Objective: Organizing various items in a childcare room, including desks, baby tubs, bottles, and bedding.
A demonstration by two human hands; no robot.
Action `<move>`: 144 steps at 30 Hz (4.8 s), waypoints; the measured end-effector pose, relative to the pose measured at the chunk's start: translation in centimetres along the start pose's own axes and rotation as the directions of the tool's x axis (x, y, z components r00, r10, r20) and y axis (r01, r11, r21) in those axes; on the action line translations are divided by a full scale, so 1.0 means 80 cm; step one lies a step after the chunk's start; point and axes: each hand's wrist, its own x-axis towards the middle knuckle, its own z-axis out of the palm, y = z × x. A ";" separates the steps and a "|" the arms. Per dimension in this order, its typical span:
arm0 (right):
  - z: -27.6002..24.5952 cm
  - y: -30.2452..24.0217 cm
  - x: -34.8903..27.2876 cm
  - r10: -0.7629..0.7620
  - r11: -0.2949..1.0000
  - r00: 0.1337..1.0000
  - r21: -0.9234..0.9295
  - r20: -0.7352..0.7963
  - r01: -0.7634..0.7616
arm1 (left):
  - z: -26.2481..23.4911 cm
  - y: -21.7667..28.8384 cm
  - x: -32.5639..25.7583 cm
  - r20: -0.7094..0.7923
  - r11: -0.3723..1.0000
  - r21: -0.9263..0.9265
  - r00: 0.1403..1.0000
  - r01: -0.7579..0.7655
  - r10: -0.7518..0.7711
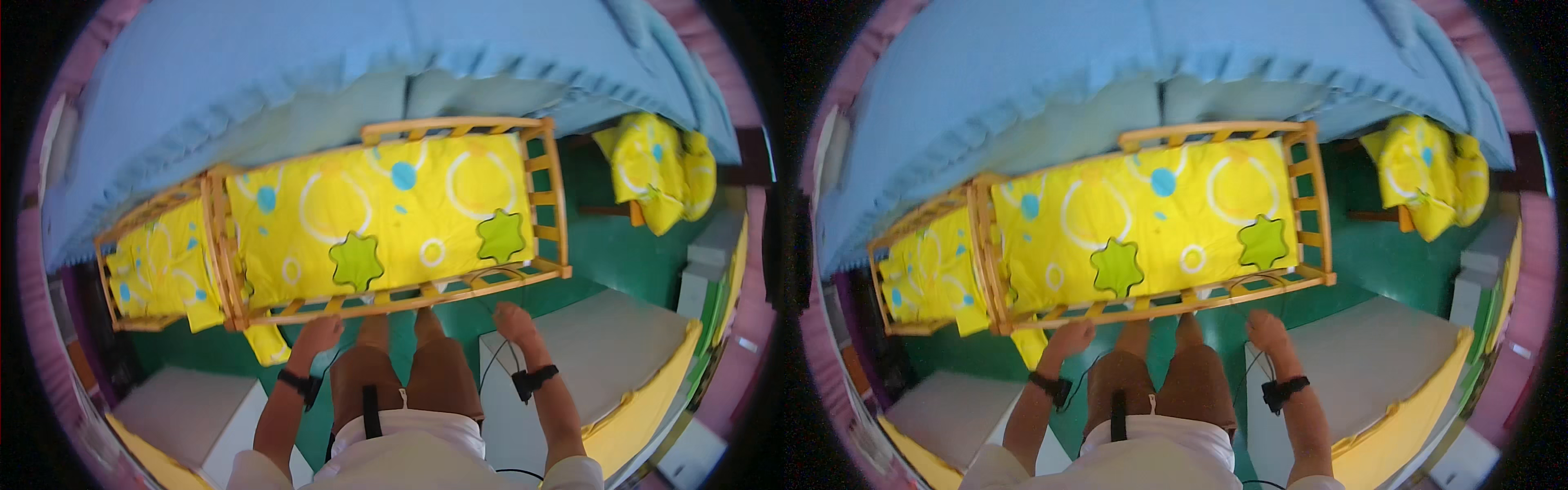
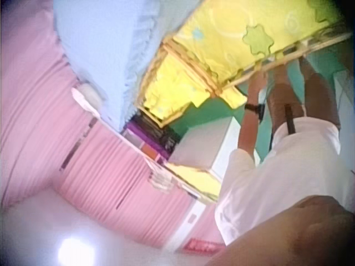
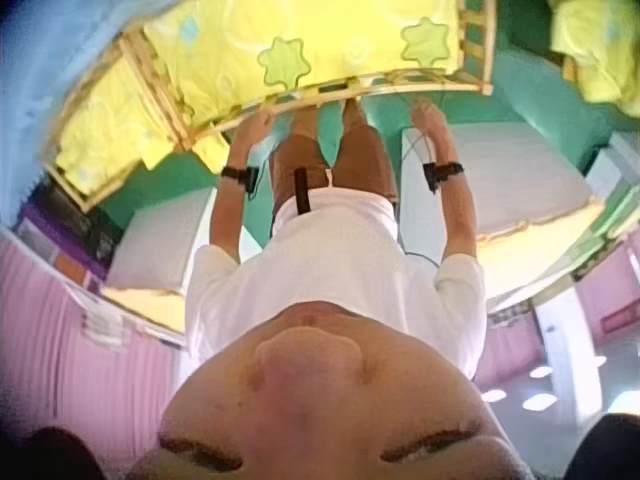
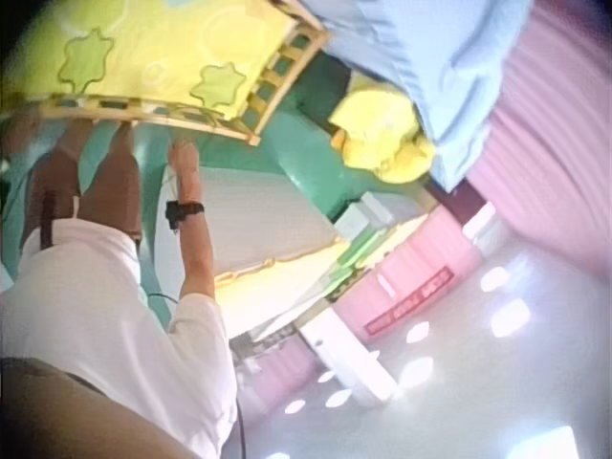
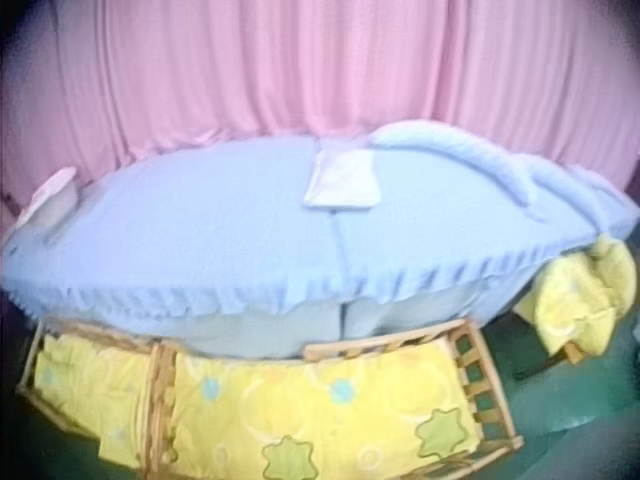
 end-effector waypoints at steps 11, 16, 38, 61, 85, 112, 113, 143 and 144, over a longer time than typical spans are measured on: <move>-0.010 0.106 -0.278 0.096 0.981 0.993 0.177 -0.075 -0.082 | 0.003 0.132 -0.024 0.082 0.957 0.236 0.985 -0.167 0.152; 0.019 0.120 -0.395 0.371 0.862 0.925 0.399 -0.079 -0.312 | 0.020 0.288 0.017 0.180 0.888 0.345 0.950 -0.304 0.256; 0.058 0.235 -0.463 0.935 0.345 0.233 0.840 -0.268 -0.420 | 0.175 0.756 0.181 0.711 0.727 0.220 0.617 -0.651 0.338; -0.112 0.647 -0.400 0.886 0.340 0.371 0.934 -0.278 -0.113 | 0.316 1.119 0.366 0.662 0.967 -0.202 0.706 -0.155 0.251; -0.410 1.181 -0.350 0.783 0.430 0.609 0.815 -0.123 -0.388 | 0.380 1.526 0.613 0.367 0.841 -0.539 0.909 0.037 0.195; -0.686 1.842 -0.278 0.684 0.518 0.691 0.823 -0.236 -0.232 | 0.443 2.010 0.906 -0.218 0.517 -0.842 0.974 -0.157 -0.061; -0.699 1.859 -0.272 0.683 0.520 0.699 0.813 -0.212 -0.261 | 0.435 2.004 0.923 -0.219 0.500 -0.852 0.973 -0.151 -0.079; -1.189 2.155 0.116 -0.213 0.918 0.917 0.254 -0.337 0.306 | 0.634 2.496 0.941 0.026 0.732 0.175 0.746 -0.659 0.665; -1.193 2.140 0.105 -0.303 0.780 0.900 0.461 -0.314 0.424 | 0.635 2.494 0.949 -0.025 0.731 0.184 0.740 -0.657 0.672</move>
